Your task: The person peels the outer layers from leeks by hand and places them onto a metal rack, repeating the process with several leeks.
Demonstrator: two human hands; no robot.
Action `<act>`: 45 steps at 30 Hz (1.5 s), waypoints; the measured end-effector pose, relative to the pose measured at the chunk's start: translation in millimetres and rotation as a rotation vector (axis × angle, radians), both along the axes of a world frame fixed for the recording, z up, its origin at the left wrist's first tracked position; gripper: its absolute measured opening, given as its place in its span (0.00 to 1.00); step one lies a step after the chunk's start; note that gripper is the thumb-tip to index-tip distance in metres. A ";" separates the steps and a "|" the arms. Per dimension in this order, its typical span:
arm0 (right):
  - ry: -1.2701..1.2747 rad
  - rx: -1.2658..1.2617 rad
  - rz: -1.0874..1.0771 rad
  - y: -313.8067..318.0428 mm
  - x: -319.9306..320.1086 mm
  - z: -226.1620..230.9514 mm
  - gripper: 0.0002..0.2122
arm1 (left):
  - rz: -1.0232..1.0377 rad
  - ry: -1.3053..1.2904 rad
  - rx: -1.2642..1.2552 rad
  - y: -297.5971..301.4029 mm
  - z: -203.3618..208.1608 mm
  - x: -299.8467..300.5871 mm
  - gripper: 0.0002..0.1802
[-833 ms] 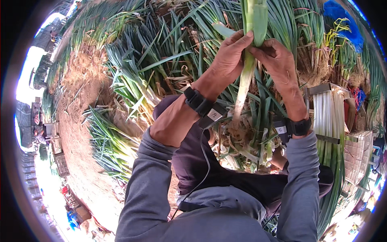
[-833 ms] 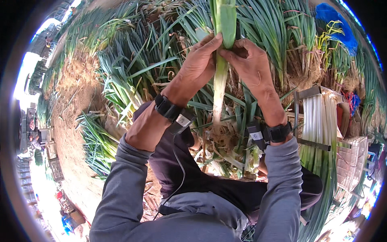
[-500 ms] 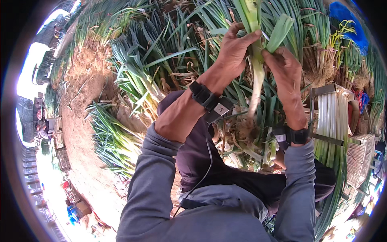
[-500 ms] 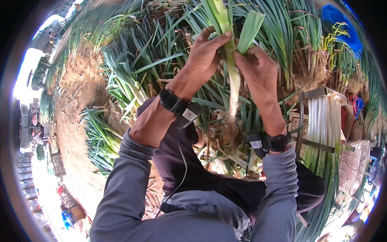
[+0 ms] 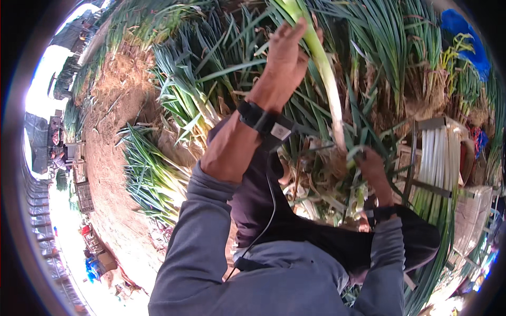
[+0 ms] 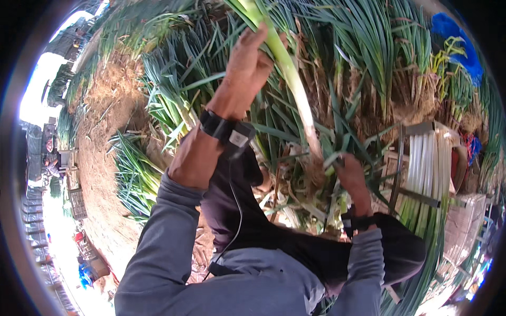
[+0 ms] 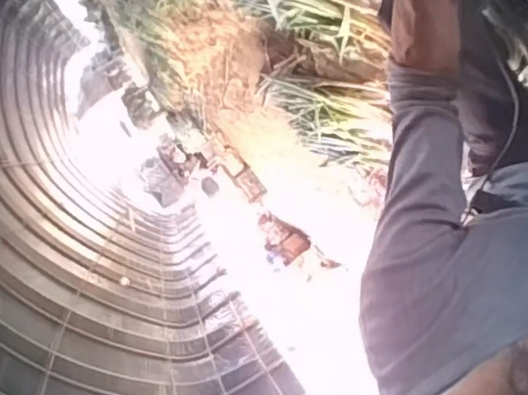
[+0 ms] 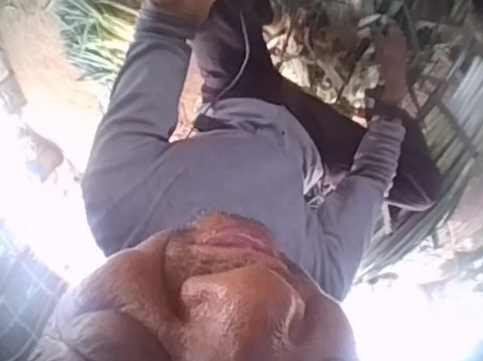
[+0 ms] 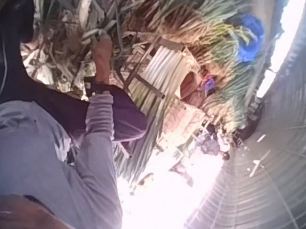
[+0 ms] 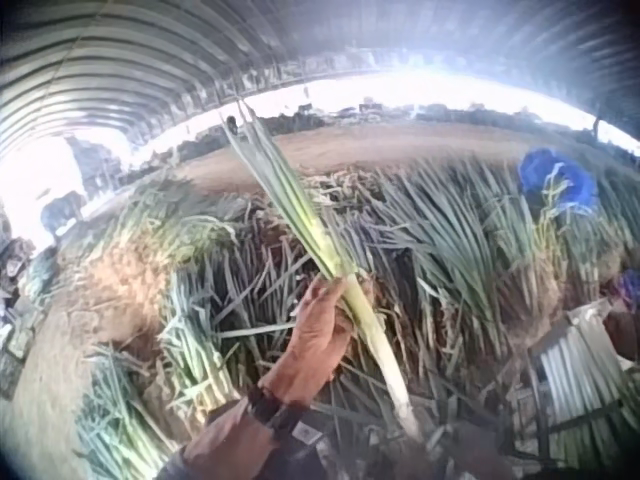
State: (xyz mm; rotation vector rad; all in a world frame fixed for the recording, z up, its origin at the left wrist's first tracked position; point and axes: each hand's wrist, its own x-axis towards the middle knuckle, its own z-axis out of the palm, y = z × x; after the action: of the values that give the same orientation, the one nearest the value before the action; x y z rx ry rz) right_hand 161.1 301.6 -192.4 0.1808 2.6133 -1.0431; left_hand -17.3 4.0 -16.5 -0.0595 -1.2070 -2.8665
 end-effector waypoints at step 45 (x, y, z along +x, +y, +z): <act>0.571 -0.345 0.156 -125.9 -152.6 94.9 0.17 | 0.016 0.080 -0.106 -13.2 35.9 23.4 0.24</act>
State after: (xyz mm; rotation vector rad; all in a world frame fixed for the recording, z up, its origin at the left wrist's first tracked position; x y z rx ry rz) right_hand 8.5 175.7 -97.5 -0.4580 2.7890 -1.6542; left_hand 6.1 -9.2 19.3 -0.1647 -1.3367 -2.7558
